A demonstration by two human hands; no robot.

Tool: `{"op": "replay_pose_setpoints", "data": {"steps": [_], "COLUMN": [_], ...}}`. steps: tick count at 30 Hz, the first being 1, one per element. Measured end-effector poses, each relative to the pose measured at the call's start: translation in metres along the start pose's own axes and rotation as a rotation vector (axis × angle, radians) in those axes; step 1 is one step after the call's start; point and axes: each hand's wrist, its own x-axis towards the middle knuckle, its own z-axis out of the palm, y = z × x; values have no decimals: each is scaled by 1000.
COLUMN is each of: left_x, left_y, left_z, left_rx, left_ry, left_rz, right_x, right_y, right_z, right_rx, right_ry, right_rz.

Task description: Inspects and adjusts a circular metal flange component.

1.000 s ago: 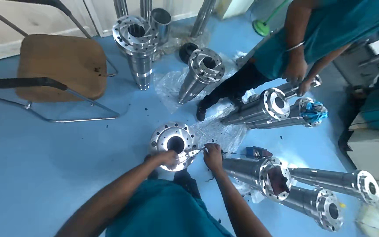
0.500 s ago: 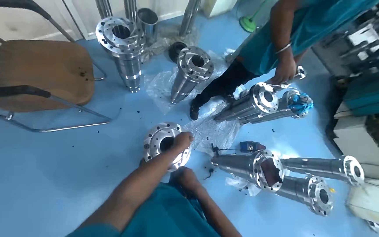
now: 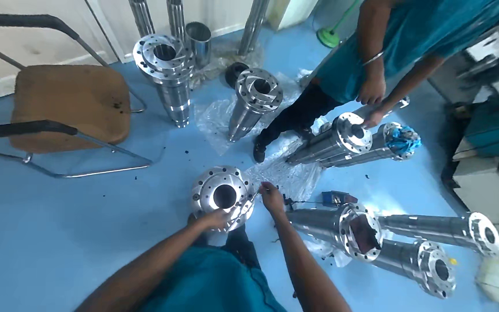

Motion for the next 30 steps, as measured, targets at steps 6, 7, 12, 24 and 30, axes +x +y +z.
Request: {"op": "replay_pose_setpoints", "data": {"steps": [6, 7, 12, 24, 30], "left_x": [-12, -12, -15, 48, 70], "left_y": [-4, -5, -6, 70, 111], "left_z": [4, 3, -15, -64, -38], "left_rx": [80, 68, 34, -9, 215], "left_ry": [-147, -141, -22, 512, 582], "left_rz": [-6, -6, 9, 140, 162], "right_x": [14, 8, -9, -104, -107], "right_y": [10, 6, 12, 69, 65], "right_z": [5, 1, -6, 21, 39], "right_rx": [290, 289, 378, 446, 445], "right_ry": [-67, -74, -4, -319, -568], "right_rz": [149, 173, 301, 445, 405]}}
